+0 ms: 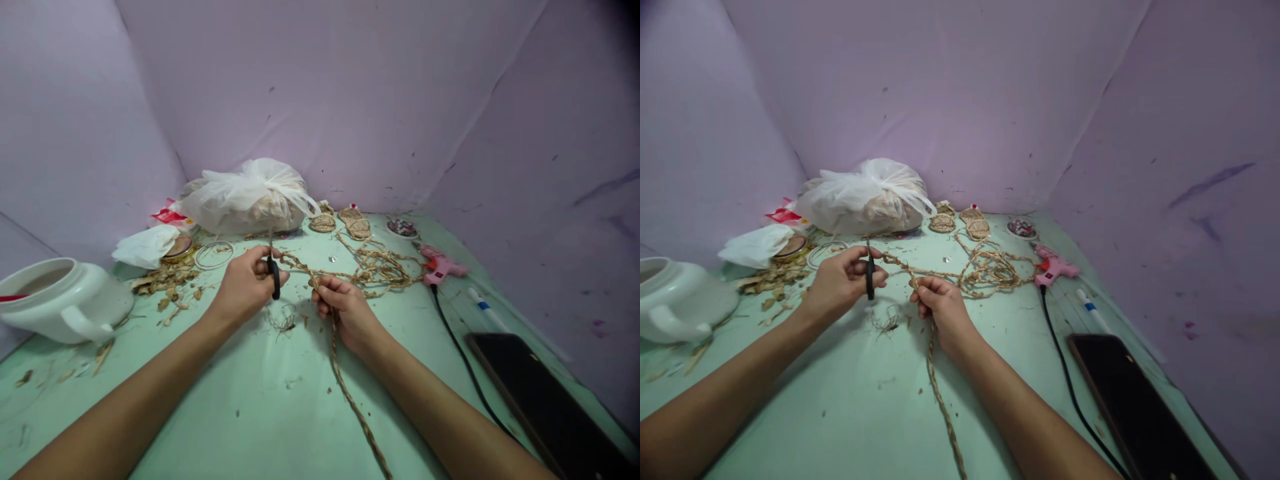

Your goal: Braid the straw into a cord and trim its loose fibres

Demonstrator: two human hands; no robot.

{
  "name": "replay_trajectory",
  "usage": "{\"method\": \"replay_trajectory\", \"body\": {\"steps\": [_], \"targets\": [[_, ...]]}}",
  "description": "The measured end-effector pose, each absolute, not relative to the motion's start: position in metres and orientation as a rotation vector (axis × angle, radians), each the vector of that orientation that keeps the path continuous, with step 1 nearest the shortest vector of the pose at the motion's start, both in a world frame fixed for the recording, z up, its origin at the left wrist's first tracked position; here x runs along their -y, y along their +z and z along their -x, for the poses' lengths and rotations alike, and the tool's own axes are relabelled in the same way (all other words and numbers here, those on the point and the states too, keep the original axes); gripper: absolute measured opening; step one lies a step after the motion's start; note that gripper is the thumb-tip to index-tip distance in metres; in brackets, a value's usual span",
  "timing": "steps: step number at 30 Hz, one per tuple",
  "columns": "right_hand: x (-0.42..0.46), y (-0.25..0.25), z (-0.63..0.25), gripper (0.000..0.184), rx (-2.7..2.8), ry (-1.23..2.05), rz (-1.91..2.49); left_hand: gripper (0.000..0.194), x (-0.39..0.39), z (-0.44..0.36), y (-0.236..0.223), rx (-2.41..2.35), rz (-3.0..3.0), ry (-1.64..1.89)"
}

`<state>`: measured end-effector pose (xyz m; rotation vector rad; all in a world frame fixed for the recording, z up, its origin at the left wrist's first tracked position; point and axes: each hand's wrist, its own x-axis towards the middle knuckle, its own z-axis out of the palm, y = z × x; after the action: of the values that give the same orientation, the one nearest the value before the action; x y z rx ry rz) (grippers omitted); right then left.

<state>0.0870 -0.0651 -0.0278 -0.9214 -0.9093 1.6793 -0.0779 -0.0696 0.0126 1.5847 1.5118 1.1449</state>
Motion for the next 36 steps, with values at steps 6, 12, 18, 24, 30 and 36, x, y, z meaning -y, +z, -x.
{"method": "replay_trajectory", "body": {"steps": [6,12,18,24,30,36], "targets": [[0.077,-0.026,-0.080,0.015,1.123,1.829,0.911,0.043,0.063,0.073,0.010,-1.336,-0.805,1.384],[0.086,-0.020,-0.076,0.019,1.377,1.618,0.958,0.039,0.060,0.075,0.009,-1.365,-0.747,1.513],[0.102,-0.010,-0.075,0.020,1.745,1.229,0.827,0.032,0.068,0.056,-0.003,-1.399,-0.757,1.353],[0.098,-0.006,-0.080,0.019,1.978,1.076,0.782,0.029,0.068,0.055,-0.010,-1.359,-0.864,1.406],[0.055,0.002,-0.116,0.013,1.246,1.295,0.985,0.030,0.062,0.079,0.024,-1.451,-1.040,1.408],[0.034,0.043,-0.174,0.005,0.737,1.379,0.777,0.026,0.126,0.012,0.016,-0.961,-0.803,0.604]]}}
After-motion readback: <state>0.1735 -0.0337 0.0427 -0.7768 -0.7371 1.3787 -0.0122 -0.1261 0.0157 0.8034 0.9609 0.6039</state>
